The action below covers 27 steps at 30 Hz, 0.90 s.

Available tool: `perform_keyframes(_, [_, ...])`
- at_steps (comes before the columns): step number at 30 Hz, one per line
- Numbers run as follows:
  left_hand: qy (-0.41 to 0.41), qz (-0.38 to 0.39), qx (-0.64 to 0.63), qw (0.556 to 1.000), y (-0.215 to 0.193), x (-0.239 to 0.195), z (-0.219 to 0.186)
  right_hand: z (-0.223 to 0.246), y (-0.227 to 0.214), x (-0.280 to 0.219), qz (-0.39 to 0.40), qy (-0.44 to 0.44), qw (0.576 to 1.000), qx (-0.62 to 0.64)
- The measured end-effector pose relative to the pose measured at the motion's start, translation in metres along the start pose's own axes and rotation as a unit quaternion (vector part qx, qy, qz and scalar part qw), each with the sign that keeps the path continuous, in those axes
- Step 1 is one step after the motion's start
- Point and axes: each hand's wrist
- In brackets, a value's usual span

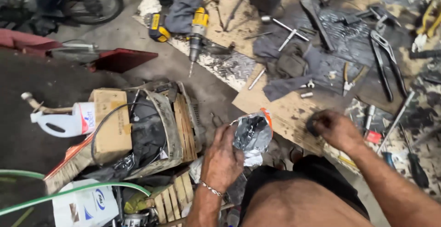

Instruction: Repair a motorcycle engine by disassembling components and inspecting internal parts on a workbench

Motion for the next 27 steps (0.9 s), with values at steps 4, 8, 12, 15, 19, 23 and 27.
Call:
perform_keyframes(4, [-0.016,-0.03,-0.033,0.999,-0.004,-0.017,0.006,0.067,-0.003,0.001,0.009,-0.044,0.999,-0.015])
perform_keyframes(8, [-0.042,-0.039,-0.029,0.998,0.009,-0.031,0.019,0.14,-0.033,-0.028,-0.114,-0.264,0.949,0.129])
perform_keyframes(12, [-0.052,-0.043,-0.054,0.996,0.007,-0.033,0.019,0.161,-0.058,-0.072,-0.164,-0.487,0.841,0.17])
perform_keyframes(15, [-0.063,-0.017,-0.051,0.997,0.003,-0.033,0.016,0.132,-0.056,-0.077,-0.15,-0.502,0.844,0.117])
perform_keyframes(19, [0.005,-0.05,-0.031,0.998,0.004,-0.028,0.018,0.07,-0.024,-0.072,-0.069,-0.36,0.929,0.051])
perform_keyframes(23, [0.03,-0.042,-0.038,0.998,0.007,-0.021,0.019,0.003,0.011,-0.078,0.086,-0.178,0.956,-0.218])
perform_keyframes(27, [0.118,-0.048,-0.089,0.988,0.013,-0.015,0.027,-0.075,0.056,-0.089,0.093,-0.12,0.972,-0.181])
Point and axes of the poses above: each hand's wrist, its own x-axis towards the middle knuckle, its own y-axis out of the palm, z = x × y, and after that the axes turned 4 degrees about z, right-handed
